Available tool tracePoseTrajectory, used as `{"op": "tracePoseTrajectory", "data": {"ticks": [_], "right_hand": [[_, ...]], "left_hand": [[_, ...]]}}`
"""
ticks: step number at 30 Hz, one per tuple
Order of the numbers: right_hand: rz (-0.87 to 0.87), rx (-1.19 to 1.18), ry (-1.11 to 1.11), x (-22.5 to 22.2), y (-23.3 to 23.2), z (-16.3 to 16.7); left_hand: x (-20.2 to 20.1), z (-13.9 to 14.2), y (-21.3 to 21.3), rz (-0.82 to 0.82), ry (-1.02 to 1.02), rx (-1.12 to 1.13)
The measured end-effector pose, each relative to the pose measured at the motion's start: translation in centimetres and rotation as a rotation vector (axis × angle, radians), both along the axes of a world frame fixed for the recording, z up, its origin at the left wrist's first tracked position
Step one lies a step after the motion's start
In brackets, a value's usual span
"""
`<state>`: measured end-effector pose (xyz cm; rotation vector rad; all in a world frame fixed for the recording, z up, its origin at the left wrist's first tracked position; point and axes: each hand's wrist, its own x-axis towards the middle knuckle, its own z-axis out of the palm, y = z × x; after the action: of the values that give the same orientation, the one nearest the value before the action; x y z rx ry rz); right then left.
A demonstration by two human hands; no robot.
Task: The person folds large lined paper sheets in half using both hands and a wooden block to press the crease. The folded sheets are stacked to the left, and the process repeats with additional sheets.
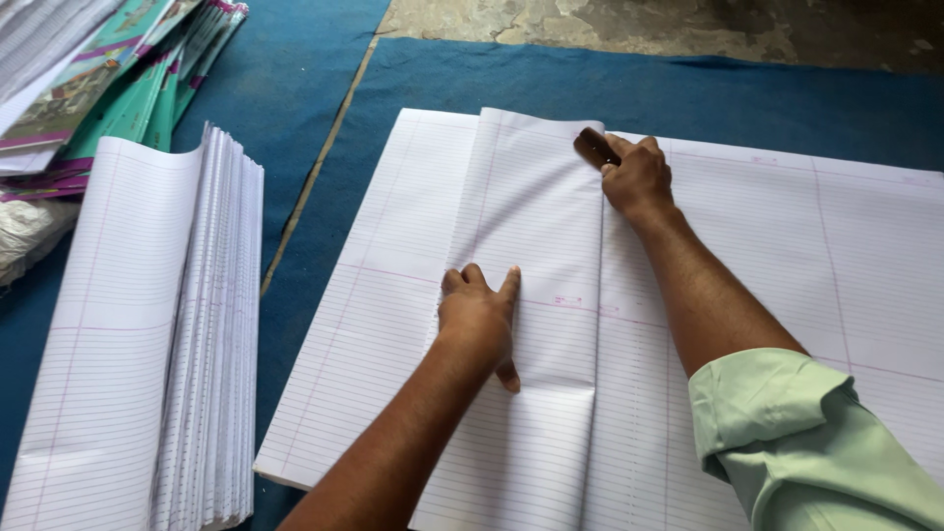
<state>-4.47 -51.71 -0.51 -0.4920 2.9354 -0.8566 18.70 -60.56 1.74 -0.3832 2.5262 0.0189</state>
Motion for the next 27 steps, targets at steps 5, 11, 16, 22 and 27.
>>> {"op": "tracePoseTrajectory", "data": {"ticks": [5,11,16,22,27], "right_hand": [[-0.052,-0.006,0.013,-1.4,-1.1,0.1],[-0.071,0.024,0.013,-2.1,-1.6,-0.2],[-0.093,0.014,0.028,-2.4,-1.8,-0.2],[-0.093,-0.017,-0.031,-1.7,-1.5,0.0],[-0.011,-0.004,-0.047,-0.5,0.0,0.0]], "left_hand": [[-0.1,-0.1,-0.1,0.029,-0.011,0.027],[0.0,0.1,-0.1,0.055,-0.002,0.043],[0.2,0.4,0.0,0.07,0.023,0.065],[-0.3,0.6,0.1,0.107,-0.012,0.065],[-0.1,0.4,0.3,0.126,0.018,0.079]]}}
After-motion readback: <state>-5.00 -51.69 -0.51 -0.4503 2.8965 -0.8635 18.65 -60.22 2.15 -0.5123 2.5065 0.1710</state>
